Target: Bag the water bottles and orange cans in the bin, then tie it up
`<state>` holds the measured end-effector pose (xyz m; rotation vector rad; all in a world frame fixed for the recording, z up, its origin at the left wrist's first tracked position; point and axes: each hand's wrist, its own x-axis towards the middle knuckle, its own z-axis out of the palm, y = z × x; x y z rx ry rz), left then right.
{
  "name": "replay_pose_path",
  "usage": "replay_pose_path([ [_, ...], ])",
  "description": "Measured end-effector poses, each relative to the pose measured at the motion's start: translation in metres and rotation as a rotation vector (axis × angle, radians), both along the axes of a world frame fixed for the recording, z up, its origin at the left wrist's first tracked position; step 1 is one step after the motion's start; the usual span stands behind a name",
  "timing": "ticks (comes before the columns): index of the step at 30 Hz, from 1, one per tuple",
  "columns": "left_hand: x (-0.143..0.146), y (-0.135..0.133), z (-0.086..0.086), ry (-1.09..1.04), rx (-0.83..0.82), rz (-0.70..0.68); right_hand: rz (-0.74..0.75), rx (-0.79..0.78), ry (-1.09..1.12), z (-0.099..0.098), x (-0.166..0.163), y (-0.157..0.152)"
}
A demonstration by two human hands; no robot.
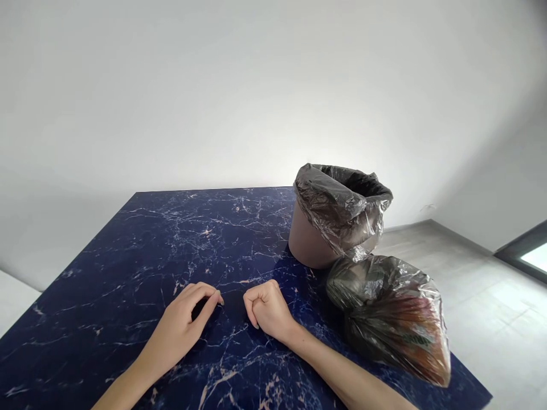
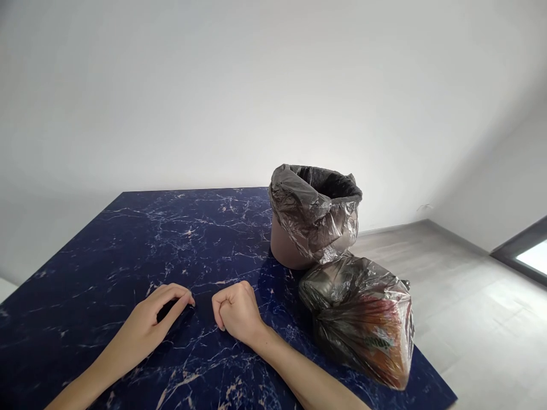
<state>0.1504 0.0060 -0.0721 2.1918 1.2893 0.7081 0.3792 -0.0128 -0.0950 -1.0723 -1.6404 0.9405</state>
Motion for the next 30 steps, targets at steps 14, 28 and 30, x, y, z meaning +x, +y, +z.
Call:
replay_pose_path([
  [14, -0.0025, 0.0002, -0.0051, -0.003, -0.027, 0.008, -0.05, 0.011, -0.005, -0.0028, -0.0019, -0.0008],
  [28, -0.0011, 0.0006, -0.004, 0.0, -0.028, 0.016, -0.078, -0.006, -0.009, -0.0027, -0.003, -0.0001],
  [30, -0.001, 0.0005, -0.0038, -0.003, -0.02, 0.017, -0.08, -0.005, -0.004, -0.0049, -0.0033, 0.0],
])
